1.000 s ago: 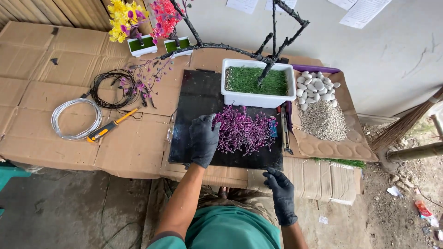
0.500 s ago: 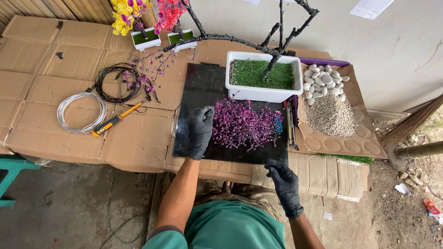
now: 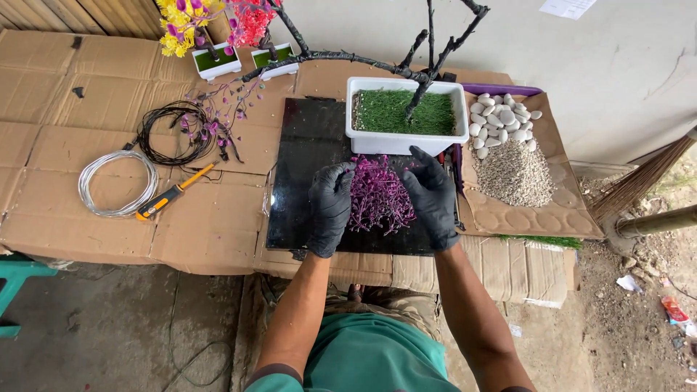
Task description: The person assembles artificial plants by attaching purple flower clusters to a black branch structure. They pick up the flowers, position them on the branches, and secure them using wire. The work is performed on a cardboard-covered table with other crafting materials nearby.
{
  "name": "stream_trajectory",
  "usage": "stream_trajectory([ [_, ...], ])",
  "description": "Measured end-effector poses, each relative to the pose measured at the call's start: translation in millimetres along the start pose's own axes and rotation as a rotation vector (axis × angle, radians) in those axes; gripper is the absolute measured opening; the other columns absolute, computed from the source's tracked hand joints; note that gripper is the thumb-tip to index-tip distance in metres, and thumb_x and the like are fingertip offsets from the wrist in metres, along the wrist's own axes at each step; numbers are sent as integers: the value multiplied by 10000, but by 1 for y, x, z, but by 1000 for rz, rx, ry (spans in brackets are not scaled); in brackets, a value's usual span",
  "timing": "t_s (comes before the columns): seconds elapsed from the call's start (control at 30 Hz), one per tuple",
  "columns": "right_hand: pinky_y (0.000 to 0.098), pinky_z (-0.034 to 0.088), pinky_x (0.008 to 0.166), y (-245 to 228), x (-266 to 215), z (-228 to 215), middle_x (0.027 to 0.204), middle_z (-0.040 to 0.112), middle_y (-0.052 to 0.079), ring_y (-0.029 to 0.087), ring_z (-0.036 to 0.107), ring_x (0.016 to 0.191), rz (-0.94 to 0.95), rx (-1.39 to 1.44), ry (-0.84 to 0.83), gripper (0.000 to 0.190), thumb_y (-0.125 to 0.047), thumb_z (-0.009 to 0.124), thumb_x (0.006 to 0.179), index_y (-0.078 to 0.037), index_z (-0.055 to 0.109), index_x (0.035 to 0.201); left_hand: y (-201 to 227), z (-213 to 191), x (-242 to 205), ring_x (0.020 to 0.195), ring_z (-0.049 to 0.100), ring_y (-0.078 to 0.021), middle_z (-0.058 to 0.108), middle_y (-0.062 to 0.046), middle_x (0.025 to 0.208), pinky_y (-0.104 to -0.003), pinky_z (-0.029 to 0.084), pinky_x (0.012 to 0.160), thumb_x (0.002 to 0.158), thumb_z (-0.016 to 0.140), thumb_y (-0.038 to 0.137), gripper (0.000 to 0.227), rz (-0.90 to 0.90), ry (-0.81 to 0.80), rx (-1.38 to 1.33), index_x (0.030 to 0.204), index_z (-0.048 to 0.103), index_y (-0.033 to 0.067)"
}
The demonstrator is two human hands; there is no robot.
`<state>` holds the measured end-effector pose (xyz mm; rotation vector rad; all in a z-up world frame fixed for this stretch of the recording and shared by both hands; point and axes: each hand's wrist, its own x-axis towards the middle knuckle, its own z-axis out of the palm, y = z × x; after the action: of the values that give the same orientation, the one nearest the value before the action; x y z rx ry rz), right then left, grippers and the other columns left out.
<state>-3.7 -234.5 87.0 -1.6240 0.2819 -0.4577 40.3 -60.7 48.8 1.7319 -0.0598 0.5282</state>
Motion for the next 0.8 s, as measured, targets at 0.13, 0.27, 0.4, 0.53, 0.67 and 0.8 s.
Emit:
stream_trajectory([
  [0.13,228,575,658,14,24,12,829,759,65,85,690,728,-3,23,16,223,-128,838,908,-127,799,1128,-20,7,7,916,704,-227,746,32,930,-365,576,850,902,796,171,127,250,-51,124,1000,803,252],
  [0.27,284,573,579,31,22,12,815,775,134,139,702,618,-5,-1,86,140,-116,844,900,-110,809,1035,-7,1,11,983,680,-240,734,19,1027,-395,559,887,890,799,198,196,344,-2,176,1079,772,237],
  [0.4,285,591,615,21,4,9,860,781,149,140,694,615,7,44,98,117,-67,771,933,-78,800,1045,-23,4,-9,1021,674,-330,727,-90,1092,-442,547,907,897,807,169,376,307,38,145,1259,706,149],
  [0.53,295,612,689,15,-23,5,935,785,147,131,703,696,29,120,105,147,-68,699,991,-56,771,1119,-44,18,-32,1003,683,-273,734,-24,1059,-449,555,847,818,858,472,531,199,35,339,1241,707,188],
  [0.67,325,616,701,32,-37,4,958,777,179,176,730,706,-34,129,74,213,-36,672,1004,-30,727,1210,-63,37,-34,919,693,-242,722,35,961,-409,569,797,736,898,490,410,175,42,375,1046,760,259],
  [0.8,367,619,717,35,-40,1,995,773,182,219,744,738,-41,89,62,228,8,656,1003,-22,698,1225,-55,43,-35,854,698,-253,723,-9,827,-356,562,742,759,921,343,247,104,-13,230,877,759,199],
])
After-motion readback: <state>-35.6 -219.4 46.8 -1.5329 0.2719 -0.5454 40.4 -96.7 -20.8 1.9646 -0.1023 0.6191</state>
